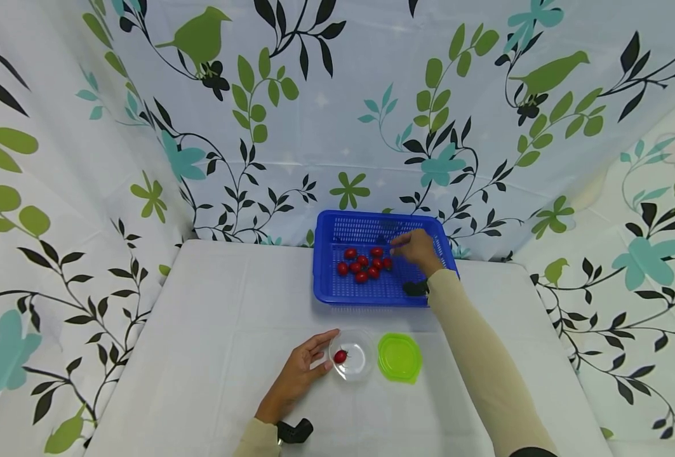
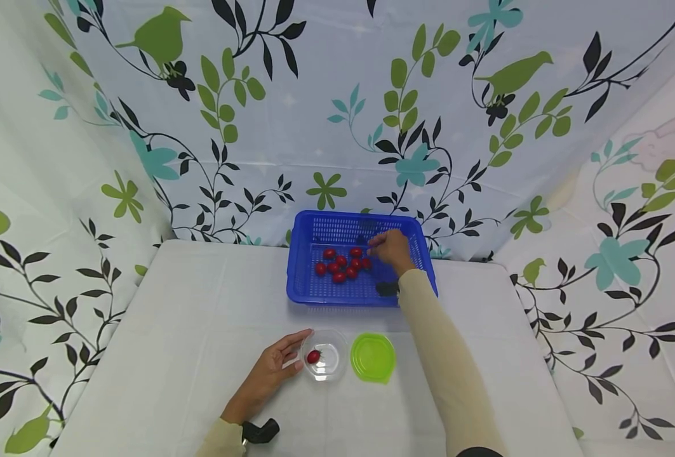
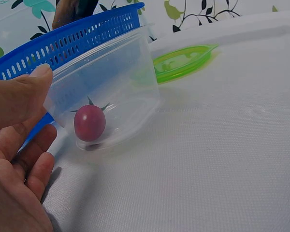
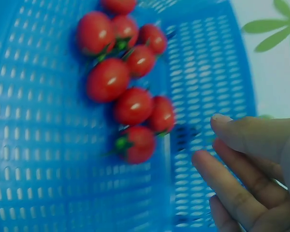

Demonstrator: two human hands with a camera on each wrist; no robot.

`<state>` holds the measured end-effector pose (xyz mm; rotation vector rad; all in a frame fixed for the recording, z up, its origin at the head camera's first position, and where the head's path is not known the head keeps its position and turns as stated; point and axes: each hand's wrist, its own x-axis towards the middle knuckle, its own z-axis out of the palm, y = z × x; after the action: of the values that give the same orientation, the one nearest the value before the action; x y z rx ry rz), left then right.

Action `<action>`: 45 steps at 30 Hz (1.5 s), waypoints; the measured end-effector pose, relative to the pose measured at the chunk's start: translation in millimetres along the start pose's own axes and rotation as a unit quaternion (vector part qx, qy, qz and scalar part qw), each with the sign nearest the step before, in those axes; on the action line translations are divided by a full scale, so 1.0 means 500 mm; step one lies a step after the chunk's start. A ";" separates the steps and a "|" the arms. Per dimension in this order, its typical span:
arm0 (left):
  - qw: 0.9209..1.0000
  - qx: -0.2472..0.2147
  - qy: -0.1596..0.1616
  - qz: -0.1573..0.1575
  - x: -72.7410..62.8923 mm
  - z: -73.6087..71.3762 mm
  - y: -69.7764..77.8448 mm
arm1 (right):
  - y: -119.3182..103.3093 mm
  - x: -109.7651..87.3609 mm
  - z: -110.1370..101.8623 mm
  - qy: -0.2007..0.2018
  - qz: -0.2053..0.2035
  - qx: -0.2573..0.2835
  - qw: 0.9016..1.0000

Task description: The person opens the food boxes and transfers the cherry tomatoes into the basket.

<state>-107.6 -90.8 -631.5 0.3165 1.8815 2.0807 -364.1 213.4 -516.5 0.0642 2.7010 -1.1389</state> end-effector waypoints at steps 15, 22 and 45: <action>1.000 0.004 0.001 0.003 0.000 0.002 0.003 | -0.076 -0.109 -0.048 0.047 -0.085 0.060 0.994; 1.000 0.000 0.004 -0.008 -0.002 0.003 0.008 | -0.103 -0.183 -0.053 0.048 -0.096 0.071 0.992; 1.000 0.003 0.007 0.003 -0.001 0.005 0.006 | -0.110 -0.393 0.043 0.087 -0.157 0.157 0.971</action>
<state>-106.6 -88.7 -628.2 0.3103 1.8972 2.0852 -174.7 167.7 -451.7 -0.2339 2.7168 -1.7218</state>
